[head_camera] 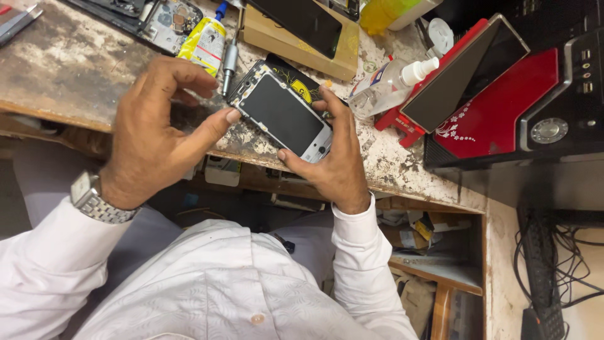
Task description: The person holds a disassembled smartphone and uses a thin metal tool to scrape adhesive residue from the frame edges. The device is rotated to access different sides while the tool is applied along the perimeter.
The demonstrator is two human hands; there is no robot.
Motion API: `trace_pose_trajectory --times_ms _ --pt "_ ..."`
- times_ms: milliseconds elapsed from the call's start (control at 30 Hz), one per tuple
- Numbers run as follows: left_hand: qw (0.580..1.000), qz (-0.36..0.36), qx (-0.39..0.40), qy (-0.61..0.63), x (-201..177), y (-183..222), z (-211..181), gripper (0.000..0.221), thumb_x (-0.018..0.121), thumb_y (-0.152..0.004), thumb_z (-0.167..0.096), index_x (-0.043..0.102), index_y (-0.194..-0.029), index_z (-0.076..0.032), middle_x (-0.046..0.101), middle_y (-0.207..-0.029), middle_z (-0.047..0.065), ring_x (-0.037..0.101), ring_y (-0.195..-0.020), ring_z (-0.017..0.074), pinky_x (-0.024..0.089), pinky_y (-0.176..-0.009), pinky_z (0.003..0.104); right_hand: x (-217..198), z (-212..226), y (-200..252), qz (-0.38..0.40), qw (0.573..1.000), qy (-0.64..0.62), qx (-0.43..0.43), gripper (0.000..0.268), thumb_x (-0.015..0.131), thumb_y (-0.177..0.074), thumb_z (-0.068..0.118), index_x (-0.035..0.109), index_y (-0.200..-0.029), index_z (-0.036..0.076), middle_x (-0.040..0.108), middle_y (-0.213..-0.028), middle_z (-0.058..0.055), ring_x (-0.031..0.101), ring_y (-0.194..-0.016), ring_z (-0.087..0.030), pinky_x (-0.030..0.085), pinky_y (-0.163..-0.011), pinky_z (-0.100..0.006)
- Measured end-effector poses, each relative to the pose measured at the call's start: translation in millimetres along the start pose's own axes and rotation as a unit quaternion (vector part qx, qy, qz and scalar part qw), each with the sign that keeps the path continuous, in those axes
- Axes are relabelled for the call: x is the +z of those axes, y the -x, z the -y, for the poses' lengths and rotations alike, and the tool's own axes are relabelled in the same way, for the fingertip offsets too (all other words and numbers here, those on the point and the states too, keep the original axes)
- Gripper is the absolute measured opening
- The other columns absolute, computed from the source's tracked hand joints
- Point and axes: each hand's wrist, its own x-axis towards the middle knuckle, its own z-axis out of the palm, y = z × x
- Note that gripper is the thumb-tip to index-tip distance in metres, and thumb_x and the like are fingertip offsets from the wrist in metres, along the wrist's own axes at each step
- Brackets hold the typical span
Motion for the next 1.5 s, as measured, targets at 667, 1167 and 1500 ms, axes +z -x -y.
trace_pose_trajectory --times_ms 667,1167,1500 --pt "0.692 -0.024 -0.203 0.692 50.5 12.8 -26.4 0.093 0.022 -0.102 -0.073 0.039 -0.159 -0.001 0.065 -0.122 0.02 0.071 -0.1 0.0232 0.062 -0.085 0.039 6.5 81.2 58.3 0.053 0.951 -0.279 0.121 0.08 0.077 -0.09 0.006 0.034 -0.157 0.002 0.054 -0.147 -0.017 0.061 -0.122 -0.021 0.051 -0.107 -0.035" --pt "0.664 0.004 -0.228 0.712 51.5 8.7 -9.7 0.097 0.012 -0.098 -0.075 0.045 -0.152 -0.002 0.067 -0.118 0.021 0.073 -0.095 0.0269 0.064 -0.082 0.044 19.9 59.6 57.9 0.015 0.932 -0.343 0.118 0.058 0.066 -0.095 -0.006 0.042 -0.148 -0.005 0.064 -0.132 -0.02 0.067 -0.109 -0.017 0.057 -0.094 -0.031" --pt "0.672 -0.004 -0.243 0.7 50.6 5.6 -12.9 0.097 0.013 -0.098 -0.075 0.046 -0.152 -0.002 0.068 -0.115 0.021 0.072 -0.09 0.0262 0.064 -0.08 0.041 24.1 57.8 56.9 0.02 0.914 -0.386 0.12 0.056 0.063 -0.096 -0.009 0.041 -0.147 -0.004 0.064 -0.131 -0.022 0.068 -0.105 -0.016 0.058 -0.091 -0.03"
